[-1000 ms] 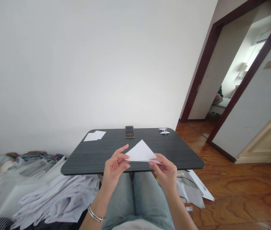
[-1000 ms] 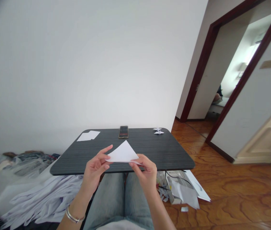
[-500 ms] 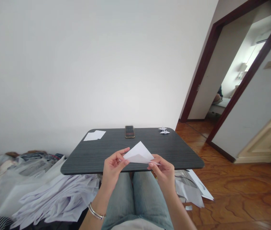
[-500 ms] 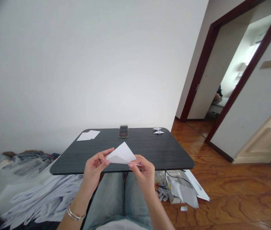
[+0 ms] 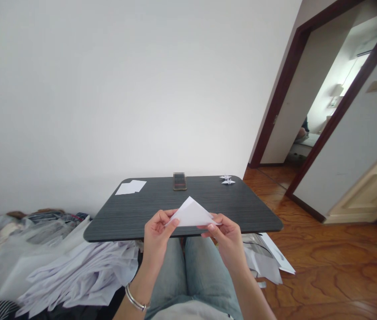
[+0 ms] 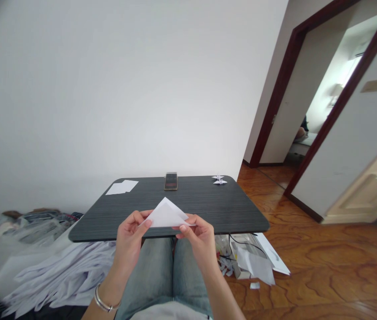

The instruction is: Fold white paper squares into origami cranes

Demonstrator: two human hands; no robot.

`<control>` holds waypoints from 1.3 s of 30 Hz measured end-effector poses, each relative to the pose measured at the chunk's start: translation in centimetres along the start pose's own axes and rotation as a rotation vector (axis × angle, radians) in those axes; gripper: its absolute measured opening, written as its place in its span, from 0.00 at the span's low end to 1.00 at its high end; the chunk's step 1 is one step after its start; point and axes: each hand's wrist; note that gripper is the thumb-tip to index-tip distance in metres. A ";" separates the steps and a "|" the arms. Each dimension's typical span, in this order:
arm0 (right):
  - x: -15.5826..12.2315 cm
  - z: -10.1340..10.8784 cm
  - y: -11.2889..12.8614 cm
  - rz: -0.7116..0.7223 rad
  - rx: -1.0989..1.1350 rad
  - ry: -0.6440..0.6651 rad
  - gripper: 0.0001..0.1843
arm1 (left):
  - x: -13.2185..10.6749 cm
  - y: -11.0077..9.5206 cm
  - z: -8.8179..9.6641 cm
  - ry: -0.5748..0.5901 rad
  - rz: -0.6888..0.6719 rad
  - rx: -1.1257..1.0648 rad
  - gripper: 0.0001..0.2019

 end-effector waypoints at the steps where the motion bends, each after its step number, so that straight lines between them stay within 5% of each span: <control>1: 0.0 0.0 0.0 0.004 0.003 -0.002 0.11 | 0.0 -0.1 0.0 0.005 0.005 -0.004 0.15; 13: -0.3 -0.4 0.5 0.076 -0.103 -0.124 0.15 | -0.4 -0.1 -0.3 0.020 -0.006 -0.013 0.10; 18: -0.4 -0.6 0.5 0.112 -0.149 -0.130 0.14 | -0.4 -0.5 -0.7 0.022 0.024 0.022 0.17; 22: -0.4 -0.5 0.5 0.111 -0.174 -0.115 0.12 | -0.5 -0.6 -0.9 0.012 0.023 0.039 0.10; 30: -0.4 -0.1 0.5 0.089 -0.152 -0.139 0.10 | -0.2 -0.7 -0.9 0.061 0.075 -0.163 0.14; 39: -0.4 -0.7 0.8 0.079 -0.078 -0.158 0.10 | -0.3 -0.7 -1.0 -0.002 0.081 -0.129 0.15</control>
Point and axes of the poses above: each hand's wrist, its own x-axis towards the middle knuckle, its own z-axis out of the back of the hand, y = z × x, and after that the axes turned 4 degrees about -z, right-handed
